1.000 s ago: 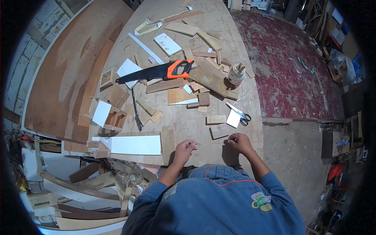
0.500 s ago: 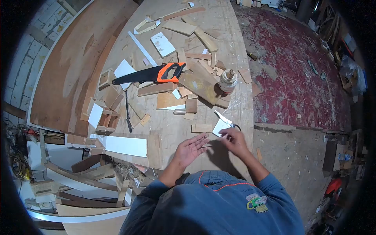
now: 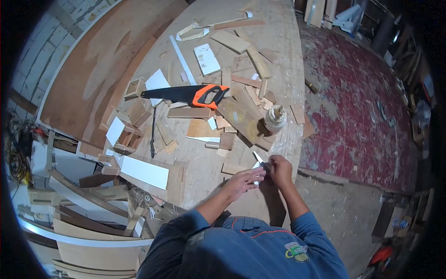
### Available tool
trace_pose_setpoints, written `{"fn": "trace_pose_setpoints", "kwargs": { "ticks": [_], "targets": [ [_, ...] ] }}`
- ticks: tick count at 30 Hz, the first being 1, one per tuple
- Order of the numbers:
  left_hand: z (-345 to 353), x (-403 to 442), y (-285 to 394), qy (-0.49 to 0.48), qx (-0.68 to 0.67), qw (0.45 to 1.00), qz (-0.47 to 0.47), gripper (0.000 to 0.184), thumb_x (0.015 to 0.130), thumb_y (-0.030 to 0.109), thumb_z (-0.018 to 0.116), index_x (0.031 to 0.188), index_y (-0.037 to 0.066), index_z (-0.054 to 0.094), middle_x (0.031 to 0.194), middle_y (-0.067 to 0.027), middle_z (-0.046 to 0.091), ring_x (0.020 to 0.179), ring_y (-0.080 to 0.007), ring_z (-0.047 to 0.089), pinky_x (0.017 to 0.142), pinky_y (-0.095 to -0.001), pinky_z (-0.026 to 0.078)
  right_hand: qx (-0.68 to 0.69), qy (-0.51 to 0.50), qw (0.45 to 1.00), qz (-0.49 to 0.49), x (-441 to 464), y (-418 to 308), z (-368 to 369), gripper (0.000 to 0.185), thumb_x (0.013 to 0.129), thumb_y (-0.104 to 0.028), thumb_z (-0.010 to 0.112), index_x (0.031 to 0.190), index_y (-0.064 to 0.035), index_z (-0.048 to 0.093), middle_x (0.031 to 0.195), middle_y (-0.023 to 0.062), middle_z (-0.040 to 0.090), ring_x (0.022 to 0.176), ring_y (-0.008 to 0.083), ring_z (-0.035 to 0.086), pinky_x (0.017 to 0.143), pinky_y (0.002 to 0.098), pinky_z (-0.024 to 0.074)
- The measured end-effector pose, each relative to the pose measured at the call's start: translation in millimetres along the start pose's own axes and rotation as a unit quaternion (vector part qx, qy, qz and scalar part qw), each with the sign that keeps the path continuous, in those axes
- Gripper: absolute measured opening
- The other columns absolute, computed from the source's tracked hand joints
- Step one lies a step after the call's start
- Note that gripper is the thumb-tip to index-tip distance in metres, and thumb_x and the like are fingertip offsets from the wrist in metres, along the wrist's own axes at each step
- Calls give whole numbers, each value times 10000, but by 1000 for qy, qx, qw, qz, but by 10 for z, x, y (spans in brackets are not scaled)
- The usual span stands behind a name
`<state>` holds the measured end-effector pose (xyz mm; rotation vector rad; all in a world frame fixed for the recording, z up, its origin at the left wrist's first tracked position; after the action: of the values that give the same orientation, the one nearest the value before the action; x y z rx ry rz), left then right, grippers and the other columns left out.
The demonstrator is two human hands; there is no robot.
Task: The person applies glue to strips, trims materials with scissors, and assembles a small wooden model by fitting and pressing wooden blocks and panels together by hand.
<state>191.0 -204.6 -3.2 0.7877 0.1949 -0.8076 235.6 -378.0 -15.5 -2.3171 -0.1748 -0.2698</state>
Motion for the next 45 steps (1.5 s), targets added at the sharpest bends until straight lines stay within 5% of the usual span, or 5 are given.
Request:
{"fn": "trace_pose_setpoints", "kwargs": {
  "ticks": [2, 6, 22, 26, 45],
  "targets": [
    [-85, 145, 188, 107, 224, 968, 21, 498, 918, 172, 483, 1370, 3, 366, 1336, -77, 480, 1191, -166, 478, 976, -315, 383, -9, -9, 999, 46, 139, 224, 22, 100, 791, -75, 603, 862, -19, 647, 820, 175, 637, 765, 349, 627, 688, 396, 496],
    [-780, 625, 295, 298, -38, 945, 125, 610, 885, 198, 544, 1414, 47, 280, 1298, -105, 461, 1158, -234, 465, 946, -365, 399, -8, -52, 998, 25, 442, 223, 114, 218, 803, -114, 606, 997, -19, 634, 937, 192, 632, 872, 358, 614, 776, 406, 485],
    [-619, 500, 844, 310, 228, 900, 204, 274, 861, 141, 570, 1113, 40, 538, 979, -4, 612, 876, -75, 567, 722, -234, 439, 184, -13, 983, 19, 557, -112, 316, 436, 841, -156, 608, 1237, -11, 498, 1138, 158, 543, 963, 246, 569, 772, 344, 495],
    [-482, 230, 1008, 226, 142, 932, 246, 252, 876, 55, 543, 1118, -16, 548, 1062, -54, 601, 983, -109, 557, 878, -269, 443, 555, -243, 735, 303, 613, -351, 626, 385, 907, -219, 558, 1239, -34, 501, 1115, 70, 592, 911, 143, 589, 692, 260, 512],
    [-524, -276, 1035, 259, 223, 902, 263, 135, 921, 145, 526, 887, 31, 591, 803, -13, 584, 770, -98, 561, 763, -275, 452, 435, -203, 856, 189, 1946, -707, 1134, 548, 863, -221, 596, 1349, -103, 373, 1150, 39, 552, 978, 146, 545, 763, 306, 447]
  ]
}}
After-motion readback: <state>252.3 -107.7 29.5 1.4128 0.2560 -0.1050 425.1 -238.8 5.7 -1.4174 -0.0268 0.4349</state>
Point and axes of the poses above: each hand's wrist, its own x-axis towards the middle knuckle, its own z-axis out of the palm, y = z × x, the point moved 3 cm from there along x, towards the middle knuckle
